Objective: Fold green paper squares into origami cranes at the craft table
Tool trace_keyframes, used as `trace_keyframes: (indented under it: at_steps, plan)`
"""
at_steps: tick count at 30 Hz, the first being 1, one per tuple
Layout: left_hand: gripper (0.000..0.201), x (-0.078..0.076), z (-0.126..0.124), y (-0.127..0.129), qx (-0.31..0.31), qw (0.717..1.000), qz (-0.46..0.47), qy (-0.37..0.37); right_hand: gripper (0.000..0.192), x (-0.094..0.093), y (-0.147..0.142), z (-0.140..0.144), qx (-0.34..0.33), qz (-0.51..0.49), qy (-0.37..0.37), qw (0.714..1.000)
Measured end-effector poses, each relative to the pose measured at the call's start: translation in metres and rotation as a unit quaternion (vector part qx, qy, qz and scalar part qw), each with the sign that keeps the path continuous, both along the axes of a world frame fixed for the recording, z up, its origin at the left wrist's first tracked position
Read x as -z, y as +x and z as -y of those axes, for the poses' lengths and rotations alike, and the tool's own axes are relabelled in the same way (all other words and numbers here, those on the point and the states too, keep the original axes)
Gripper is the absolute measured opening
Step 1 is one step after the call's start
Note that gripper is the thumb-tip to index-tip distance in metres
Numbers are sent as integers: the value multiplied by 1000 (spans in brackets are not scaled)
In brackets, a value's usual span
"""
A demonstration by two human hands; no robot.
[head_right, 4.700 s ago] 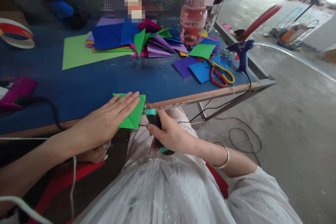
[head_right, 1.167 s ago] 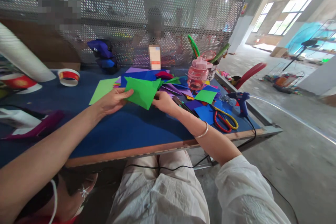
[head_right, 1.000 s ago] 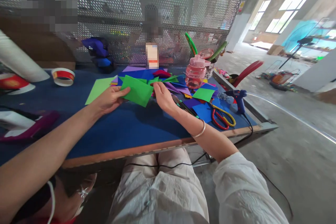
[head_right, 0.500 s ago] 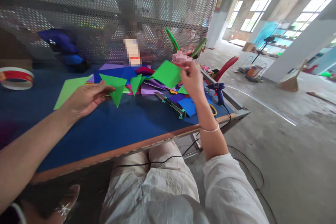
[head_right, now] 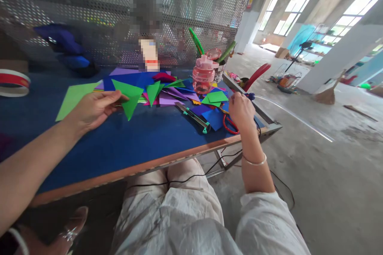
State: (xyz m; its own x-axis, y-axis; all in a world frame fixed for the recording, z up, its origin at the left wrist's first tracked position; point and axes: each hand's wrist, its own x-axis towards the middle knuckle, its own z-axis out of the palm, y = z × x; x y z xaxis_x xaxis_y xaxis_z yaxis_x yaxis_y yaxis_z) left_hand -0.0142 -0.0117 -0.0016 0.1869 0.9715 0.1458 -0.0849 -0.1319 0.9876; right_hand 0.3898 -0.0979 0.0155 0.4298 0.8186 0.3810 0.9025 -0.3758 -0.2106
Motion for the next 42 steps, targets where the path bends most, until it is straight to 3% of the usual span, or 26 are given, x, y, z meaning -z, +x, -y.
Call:
trace_keyframes:
  at_steps: [5,8,10,12,14,17,19,22,24,26,28,33,42]
  plan:
    - [14,2,-3,5,-36,999,-2,31,29,30,27,43,-101,57,-99,988]
    - [31,1,-2,6,-46,998,-2,51,35,48,38,49,-147,41,-81,985]
    - [58,0,0,6,-38,998,1,51,43,53,41,53,-161,33,-63,984]
    - [86,-1,2,6,-23,998,14,50,49,52,40,62,-139,50,-45,988]
    - [99,-1,3,7,-6,998,26,50,51,44,33,75,-82,76,-23,993]
    - [84,0,3,7,8,999,23,48,48,24,13,90,19,72,35,997]
    - [62,2,2,8,6,999,18,45,47,11,-8,90,-8,44,53,998]
    - [45,5,2,10,-4,999,20,42,54,0,-46,69,-180,-102,82,975]
    - [41,6,3,10,-9,999,23,36,54,-3,-76,44,-291,-239,82,923]
    - [39,7,3,10,-9,999,25,28,56,-5,-107,13,-368,-366,53,853]
    - [39,6,4,9,-2,1000,24,20,52,-7,-137,-20,-419,-414,46,807]
    - [40,3,6,8,19,999,30,4,42,-9,-186,-75,-460,-376,61,802]
    - [39,6,4,10,-16,997,78,-6,41,15,-203,-77,-484,-457,28,746]
